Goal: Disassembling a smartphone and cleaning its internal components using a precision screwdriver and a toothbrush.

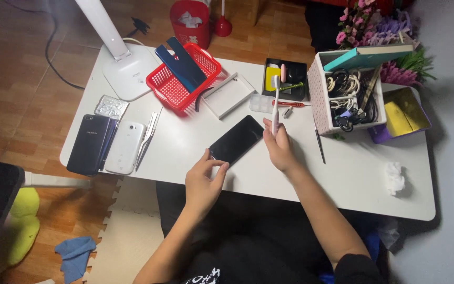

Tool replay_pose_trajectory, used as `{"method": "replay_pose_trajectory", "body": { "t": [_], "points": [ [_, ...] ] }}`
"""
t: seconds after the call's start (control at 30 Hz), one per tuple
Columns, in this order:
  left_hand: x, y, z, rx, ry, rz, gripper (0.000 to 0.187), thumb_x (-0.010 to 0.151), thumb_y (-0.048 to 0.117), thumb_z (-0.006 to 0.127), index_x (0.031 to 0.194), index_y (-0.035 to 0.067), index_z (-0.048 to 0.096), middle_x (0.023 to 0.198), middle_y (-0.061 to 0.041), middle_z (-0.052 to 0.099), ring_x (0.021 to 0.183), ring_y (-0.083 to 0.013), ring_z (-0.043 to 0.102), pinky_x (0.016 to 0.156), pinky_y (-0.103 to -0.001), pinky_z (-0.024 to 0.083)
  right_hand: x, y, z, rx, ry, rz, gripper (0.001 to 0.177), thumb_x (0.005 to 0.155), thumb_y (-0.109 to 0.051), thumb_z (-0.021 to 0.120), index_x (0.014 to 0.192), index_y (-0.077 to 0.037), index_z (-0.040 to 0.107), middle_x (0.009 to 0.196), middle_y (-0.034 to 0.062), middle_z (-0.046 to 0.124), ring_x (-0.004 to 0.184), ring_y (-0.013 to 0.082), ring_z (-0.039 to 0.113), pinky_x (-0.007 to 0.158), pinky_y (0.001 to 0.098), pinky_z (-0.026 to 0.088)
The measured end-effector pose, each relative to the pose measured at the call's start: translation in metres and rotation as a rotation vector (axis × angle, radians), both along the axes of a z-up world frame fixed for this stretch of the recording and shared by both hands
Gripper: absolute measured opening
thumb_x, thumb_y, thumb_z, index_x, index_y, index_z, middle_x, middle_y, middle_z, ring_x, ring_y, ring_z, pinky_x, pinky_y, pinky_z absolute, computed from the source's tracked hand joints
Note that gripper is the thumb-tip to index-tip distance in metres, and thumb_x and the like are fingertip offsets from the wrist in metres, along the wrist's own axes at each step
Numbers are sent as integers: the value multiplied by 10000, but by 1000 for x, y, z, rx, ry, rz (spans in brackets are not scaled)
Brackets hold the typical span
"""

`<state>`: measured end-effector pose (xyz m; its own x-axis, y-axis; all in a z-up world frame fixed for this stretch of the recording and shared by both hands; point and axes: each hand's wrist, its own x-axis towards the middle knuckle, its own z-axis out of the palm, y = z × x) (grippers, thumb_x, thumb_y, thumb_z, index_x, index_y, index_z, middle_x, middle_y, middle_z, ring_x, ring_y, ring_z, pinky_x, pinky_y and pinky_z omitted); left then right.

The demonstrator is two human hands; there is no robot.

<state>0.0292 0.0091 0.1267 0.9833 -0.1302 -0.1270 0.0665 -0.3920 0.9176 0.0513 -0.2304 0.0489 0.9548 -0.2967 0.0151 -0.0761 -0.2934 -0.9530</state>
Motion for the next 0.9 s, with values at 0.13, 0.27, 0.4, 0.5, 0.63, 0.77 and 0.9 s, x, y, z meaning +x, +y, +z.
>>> {"method": "replay_pose_trajectory", "body": {
  "t": [0.13, 0.27, 0.4, 0.5, 0.63, 0.77, 0.9],
  "points": [
    [9, 6, -17, -290, 144, 71, 245, 893, 216, 788, 1022, 8, 785, 1497, -320, 493, 1363, -495, 487, 1068, -575, 477, 18, 3, -1, -31, 47, -37, 236, 1017, -261, 663, 1046, -45, 572, 1331, 190, 671, 1322, 352, 584, 1090, 528, 467],
    [24, 9, -31, -582, 253, 140, 269, 912, 197, 763, 1080, -13, 749, 1564, -346, 397, 1433, -524, 387, 1136, -652, 359, 27, -5, -13, 139, 111, -155, 235, 977, -213, 720, 1045, -82, 538, 1206, 154, 701, 1239, 294, 631, 1048, 511, 475],
    [39, 4, -57, -735, 288, 175, 242, 925, 159, 739, 1106, 0, 728, 1496, -312, 485, 1428, -495, 438, 1147, -629, 356, 26, -16, -27, 372, 97, -213, 308, 973, -128, 712, 1018, -150, 408, 1045, 58, 594, 916, 130, 526, 850, 313, 449],
    [44, -1, -58, -746, 282, 180, 170, 933, 178, 748, 1049, 55, 734, 1376, -204, 574, 1388, -414, 514, 1164, -598, 359, 17, -15, -22, 456, 56, -261, 272, 973, -55, 660, 984, -164, 411, 917, 0, 556, 721, 62, 485, 710, 239, 393],
    [37, -17, -80, -781, 214, 216, 129, 948, 152, 740, 1029, 51, 738, 1249, -158, 627, 1286, -326, 601, 1128, -508, 441, -7, -1, -8, 428, -65, -253, 324, 952, -16, 693, 1017, -146, 404, 969, 28, 560, 816, 86, 552, 754, 224, 439],
    [20, -32, -94, -879, 59, 326, 112, 1029, 166, 625, 997, 60, 615, 1122, -85, 625, 1247, -243, 626, 1144, -410, 430, -36, 10, -1, 457, -148, -317, 254, 1044, -148, 638, 1015, -165, 386, 932, 18, 531, 861, 121, 515, 778, 255, 392],
    [10, -47, -95, -1048, 38, 343, 139, 1088, 174, 504, 994, 72, 495, 1099, -58, 567, 1268, -231, 604, 1222, -424, 366, -48, 22, -28, 349, -238, -399, 328, 991, -79, 696, 1006, -162, 378, 942, 24, 553, 951, 121, 528, 844, 284, 390]
  ]
}}
